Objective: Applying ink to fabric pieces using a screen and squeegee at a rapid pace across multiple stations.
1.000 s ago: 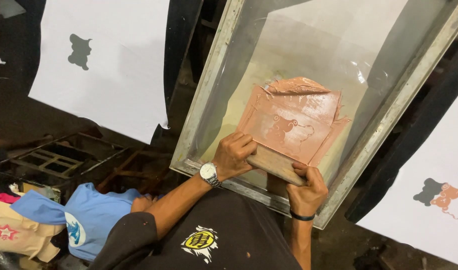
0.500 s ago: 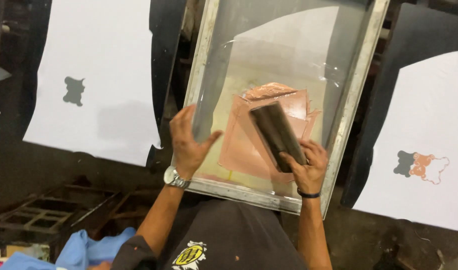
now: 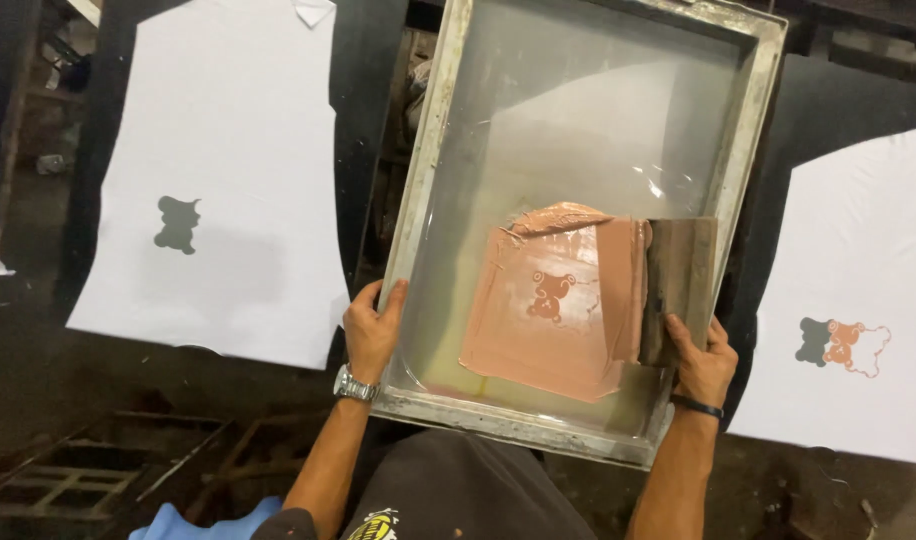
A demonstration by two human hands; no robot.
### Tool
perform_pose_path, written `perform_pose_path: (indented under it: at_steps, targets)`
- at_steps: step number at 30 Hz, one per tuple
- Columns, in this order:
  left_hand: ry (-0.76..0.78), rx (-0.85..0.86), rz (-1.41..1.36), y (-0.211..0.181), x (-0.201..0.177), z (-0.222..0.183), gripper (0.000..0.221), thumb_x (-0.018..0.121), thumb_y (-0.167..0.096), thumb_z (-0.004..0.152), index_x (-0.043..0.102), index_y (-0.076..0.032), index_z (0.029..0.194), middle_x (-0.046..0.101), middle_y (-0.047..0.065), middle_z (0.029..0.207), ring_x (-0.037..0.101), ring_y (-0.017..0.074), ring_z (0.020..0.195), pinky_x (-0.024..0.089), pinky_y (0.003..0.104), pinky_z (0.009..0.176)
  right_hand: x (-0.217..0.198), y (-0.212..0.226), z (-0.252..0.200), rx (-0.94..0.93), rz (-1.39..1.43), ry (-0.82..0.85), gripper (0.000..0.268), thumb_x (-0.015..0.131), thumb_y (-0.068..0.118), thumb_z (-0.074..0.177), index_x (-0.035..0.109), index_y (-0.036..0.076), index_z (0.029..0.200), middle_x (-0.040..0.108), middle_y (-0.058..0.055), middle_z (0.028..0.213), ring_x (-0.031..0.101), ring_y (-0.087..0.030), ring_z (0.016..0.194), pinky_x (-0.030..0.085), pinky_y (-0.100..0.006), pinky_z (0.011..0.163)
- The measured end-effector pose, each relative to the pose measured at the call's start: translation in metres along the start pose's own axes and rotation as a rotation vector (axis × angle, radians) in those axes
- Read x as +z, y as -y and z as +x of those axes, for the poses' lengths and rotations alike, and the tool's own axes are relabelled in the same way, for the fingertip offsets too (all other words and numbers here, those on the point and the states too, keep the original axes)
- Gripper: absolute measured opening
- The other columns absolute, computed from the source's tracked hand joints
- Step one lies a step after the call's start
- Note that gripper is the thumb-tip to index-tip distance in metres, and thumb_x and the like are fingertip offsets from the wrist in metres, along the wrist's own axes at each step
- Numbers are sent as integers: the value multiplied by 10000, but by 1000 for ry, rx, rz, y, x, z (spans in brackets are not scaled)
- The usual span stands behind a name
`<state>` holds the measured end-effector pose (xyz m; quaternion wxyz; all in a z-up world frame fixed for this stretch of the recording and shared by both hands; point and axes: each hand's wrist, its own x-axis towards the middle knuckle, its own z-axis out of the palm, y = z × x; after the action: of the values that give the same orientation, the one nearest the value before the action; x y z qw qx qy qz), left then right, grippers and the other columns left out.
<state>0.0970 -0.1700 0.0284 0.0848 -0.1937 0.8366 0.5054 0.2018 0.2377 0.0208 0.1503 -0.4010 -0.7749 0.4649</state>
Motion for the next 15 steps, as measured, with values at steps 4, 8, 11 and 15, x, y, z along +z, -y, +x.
perform_pose_path:
  at_steps: [4,8,11,15]
  targets:
    - [-4,71,-59,36,-66,40,448,752,-408,950,759,25,1065,758,249,958,723,421,972,560,485,833,50,16,-41,-31,10,-24,404,965,319,805,763,126,1097,627,-90,1395,598,-290,1260,471,-456,1051]
    - [-66,152,-42,128,-173,111,397,749,-312,994,737,79,1066,713,317,958,696,434,1003,530,517,852,161,29,-104,-171,78,6,411,929,258,812,755,95,1146,537,-209,1472,556,-371,1301,422,-473,1131]
    - [-121,174,61,186,-287,160,391,760,-335,1035,744,54,1072,706,287,946,692,397,1001,521,497,836,252,92,-193,-121,157,60,742,953,206,750,570,-14,1347,629,-231,1266,622,-334,1105,490,-420,1000]
    - [-129,34,237,179,-401,204,608,649,-450,1057,464,-68,621,343,-13,578,322,143,592,271,355,571,341,153,-256,-2,45,192,560,894,455,691,451,132,578,335,-144,1666,381,-272,1487,316,-401,1196]
